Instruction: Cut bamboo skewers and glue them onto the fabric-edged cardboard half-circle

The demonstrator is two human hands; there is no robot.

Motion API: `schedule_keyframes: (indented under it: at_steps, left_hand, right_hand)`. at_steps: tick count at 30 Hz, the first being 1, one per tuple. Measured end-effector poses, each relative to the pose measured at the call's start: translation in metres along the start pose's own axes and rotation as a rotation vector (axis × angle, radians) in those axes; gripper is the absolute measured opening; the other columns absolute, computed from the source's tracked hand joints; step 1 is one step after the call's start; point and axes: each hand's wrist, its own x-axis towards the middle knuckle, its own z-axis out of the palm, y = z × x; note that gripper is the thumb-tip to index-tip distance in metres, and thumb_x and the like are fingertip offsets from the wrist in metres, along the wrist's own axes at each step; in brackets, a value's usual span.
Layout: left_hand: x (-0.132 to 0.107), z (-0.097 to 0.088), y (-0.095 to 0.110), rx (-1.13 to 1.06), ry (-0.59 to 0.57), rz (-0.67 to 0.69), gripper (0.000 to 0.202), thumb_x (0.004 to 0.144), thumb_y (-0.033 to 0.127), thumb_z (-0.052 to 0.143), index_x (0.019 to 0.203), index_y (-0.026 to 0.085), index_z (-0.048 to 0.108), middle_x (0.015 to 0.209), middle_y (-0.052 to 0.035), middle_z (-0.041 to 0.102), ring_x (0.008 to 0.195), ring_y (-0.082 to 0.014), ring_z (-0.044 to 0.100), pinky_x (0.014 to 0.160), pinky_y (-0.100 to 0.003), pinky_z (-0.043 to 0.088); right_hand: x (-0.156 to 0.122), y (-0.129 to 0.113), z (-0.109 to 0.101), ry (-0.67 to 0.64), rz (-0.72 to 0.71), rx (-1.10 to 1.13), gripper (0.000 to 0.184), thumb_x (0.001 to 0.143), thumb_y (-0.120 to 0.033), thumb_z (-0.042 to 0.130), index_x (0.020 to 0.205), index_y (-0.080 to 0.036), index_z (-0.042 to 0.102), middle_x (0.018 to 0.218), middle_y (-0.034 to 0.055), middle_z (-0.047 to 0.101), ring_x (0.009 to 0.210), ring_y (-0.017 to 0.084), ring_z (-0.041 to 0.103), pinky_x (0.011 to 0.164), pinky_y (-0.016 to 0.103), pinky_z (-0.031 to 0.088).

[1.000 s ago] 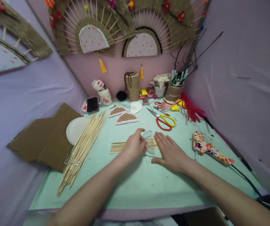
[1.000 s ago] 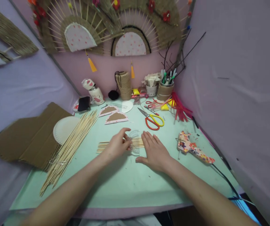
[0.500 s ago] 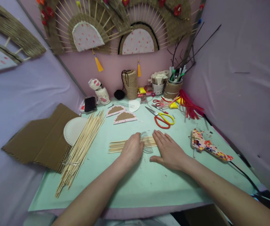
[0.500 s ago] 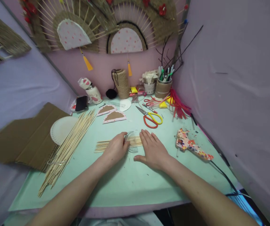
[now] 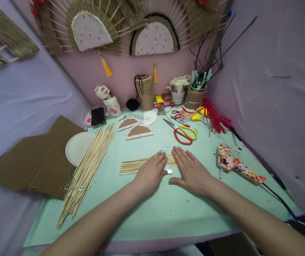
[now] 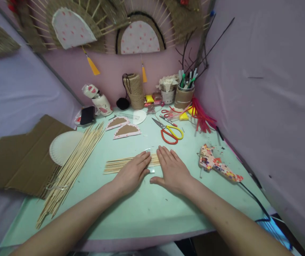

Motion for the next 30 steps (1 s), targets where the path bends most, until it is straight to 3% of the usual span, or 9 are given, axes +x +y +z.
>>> schedule_keyframes:
  at_steps: [14, 30]
  left_hand:
    - [0.000, -0.001, -0.010, 0.044, -0.047, 0.050, 0.045, 0.096, 0.032, 0.037, 0.137, 0.016, 0.044, 0.148, -0.0080, 0.039, 0.138, -0.0221, 0.032, 0.112, -0.039, 0.033]
    - [0.000, 0.005, -0.012, 0.152, -0.005, 0.097, 0.043, 0.097, 0.029, 0.037, 0.136, 0.012, 0.044, 0.146, -0.0101, 0.041, 0.137, -0.0206, 0.034, 0.111, -0.037, 0.033]
  right_hand:
    - [0.001, -0.004, -0.007, -0.042, 0.026, 0.000, 0.103, 0.077, -0.077, 0.037, 0.148, -0.004, 0.021, 0.155, 0.0194, 0.018, 0.144, 0.030, 0.013, 0.115, 0.048, 0.019]
    - [-0.001, -0.002, -0.002, 0.000, 0.001, -0.013, 0.102, 0.078, -0.076, 0.037, 0.149, -0.005, 0.017, 0.154, 0.0206, 0.021, 0.144, 0.029, 0.013, 0.114, 0.049, 0.019]
